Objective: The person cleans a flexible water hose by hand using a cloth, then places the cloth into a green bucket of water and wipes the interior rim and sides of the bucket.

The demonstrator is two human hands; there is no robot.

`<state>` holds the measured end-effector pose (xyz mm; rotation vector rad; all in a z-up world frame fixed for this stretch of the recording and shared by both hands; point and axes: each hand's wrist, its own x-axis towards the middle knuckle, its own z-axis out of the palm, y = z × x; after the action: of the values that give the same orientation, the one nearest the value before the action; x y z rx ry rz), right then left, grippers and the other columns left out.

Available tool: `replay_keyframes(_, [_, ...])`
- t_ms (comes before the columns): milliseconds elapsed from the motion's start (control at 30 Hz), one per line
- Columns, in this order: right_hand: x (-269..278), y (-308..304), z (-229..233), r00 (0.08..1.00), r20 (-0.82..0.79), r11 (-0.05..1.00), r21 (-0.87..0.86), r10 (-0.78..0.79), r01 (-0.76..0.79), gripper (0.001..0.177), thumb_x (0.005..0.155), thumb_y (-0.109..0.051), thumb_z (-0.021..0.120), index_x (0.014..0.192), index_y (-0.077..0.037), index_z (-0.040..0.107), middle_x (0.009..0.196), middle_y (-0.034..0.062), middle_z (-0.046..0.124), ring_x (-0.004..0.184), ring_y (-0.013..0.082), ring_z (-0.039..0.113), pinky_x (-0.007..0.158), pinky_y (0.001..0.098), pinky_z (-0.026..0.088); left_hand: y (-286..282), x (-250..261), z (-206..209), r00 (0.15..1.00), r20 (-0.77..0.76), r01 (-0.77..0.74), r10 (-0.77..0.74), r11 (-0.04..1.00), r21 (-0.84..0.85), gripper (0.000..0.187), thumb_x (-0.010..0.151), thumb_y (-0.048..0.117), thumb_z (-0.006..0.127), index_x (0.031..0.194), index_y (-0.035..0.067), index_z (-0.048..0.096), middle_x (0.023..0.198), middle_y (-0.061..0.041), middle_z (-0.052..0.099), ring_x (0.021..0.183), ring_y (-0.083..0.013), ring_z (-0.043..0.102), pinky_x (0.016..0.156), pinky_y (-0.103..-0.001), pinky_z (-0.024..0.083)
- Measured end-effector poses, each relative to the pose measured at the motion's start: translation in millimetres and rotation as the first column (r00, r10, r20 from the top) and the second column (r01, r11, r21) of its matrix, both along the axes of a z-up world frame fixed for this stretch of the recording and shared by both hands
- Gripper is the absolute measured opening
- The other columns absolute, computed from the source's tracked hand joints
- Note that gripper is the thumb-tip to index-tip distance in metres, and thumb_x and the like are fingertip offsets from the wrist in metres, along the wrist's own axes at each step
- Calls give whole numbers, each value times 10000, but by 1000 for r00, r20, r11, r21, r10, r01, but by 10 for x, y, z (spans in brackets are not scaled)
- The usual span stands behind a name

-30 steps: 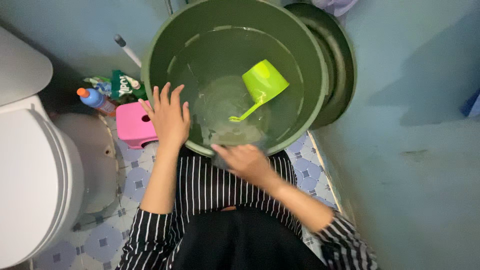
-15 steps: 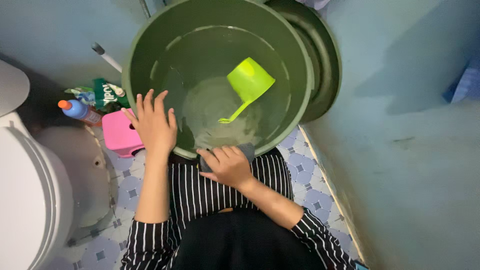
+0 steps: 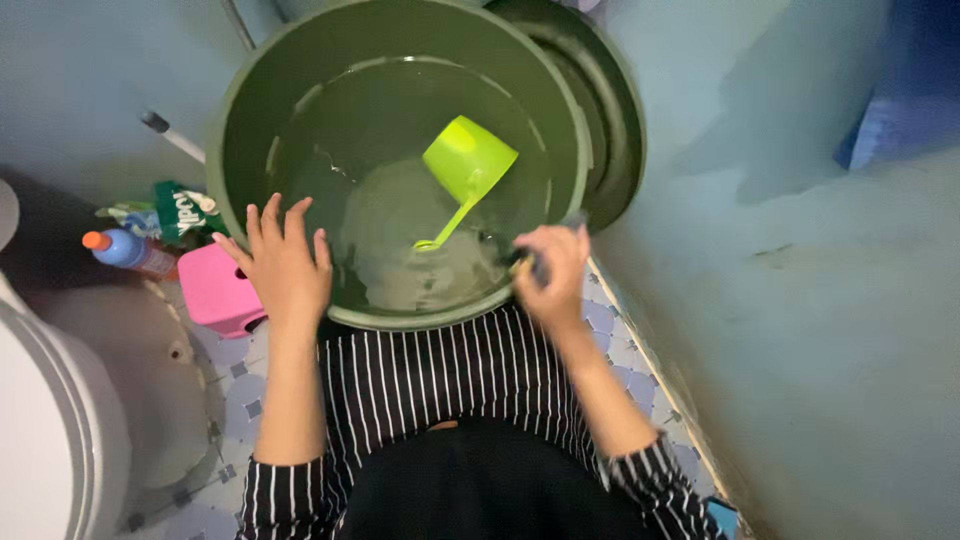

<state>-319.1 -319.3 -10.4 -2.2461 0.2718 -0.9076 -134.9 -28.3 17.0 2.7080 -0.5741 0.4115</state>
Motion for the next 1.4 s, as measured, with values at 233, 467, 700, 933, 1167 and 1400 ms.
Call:
replay_keyframes(233, [-152,395,-149,999,22,999,-4,-47,47,401,781,5,645,1162,-120,656,1212,145,625,1280,376,551,1156,493,379,-384,-315,60,973,-16,230,-229,970,85,432,942,295,664,1356,178,627,1495,-137,528,1469,-362,409,1195,-747,19])
replay_keyframes(467, [108,-1019,177,969,26,963,118,-246,241,524,806,83,584,1297,-92,639,1266,142,644,1220,341,610,1098,401,475,-381,-271,98,977,13,211,-211,977,25,372,981,284,642,1331,157,644,1434,-123,590,1425,-352,470,1216,-715,48])
replay_keyframes(700, [255,-451,224,944,-244,972,26,-222,235,524,922,-180,760,1424,-262,637,1582,382,296,1476,568,205,1188,507,268,-375,-361,94,983,31,184,-183,983,-29,287,990,230,638,1261,152,688,1369,-106,632,1383,-328,532,1245,-692,91])
replay_keyframes(933, [881,-912,-150,848,-392,920,8,-357,391,554,922,-93,656,1438,-252,534,1347,305,538,1073,525,625,919,555,521,-414,-346,158,985,9,175,-175,982,-68,271,970,215,650,1225,141,700,1309,-92,647,1309,-278,577,1252,-693,130])
replay_keyframes(1167, [792,-877,159,849,-326,909,-113,-416,402,547,877,-18,612,1379,-234,606,1388,197,561,1086,453,640,930,524,526,-303,-345,227,979,11,204,-205,965,-167,190,968,202,651,1132,157,736,1271,-53,672,1284,-257,593,1240,-715,99])
replay_keyframes(1400, [934,-1166,576,956,-128,899,-391,-263,195,409,691,22,714,1061,-137,783,1535,187,452,1288,419,499,1057,456,461,-51,303,156,982,140,139,-127,987,-82,165,1018,166,679,1173,167,732,1311,-62,661,1289,-281,595,1278,-673,168])
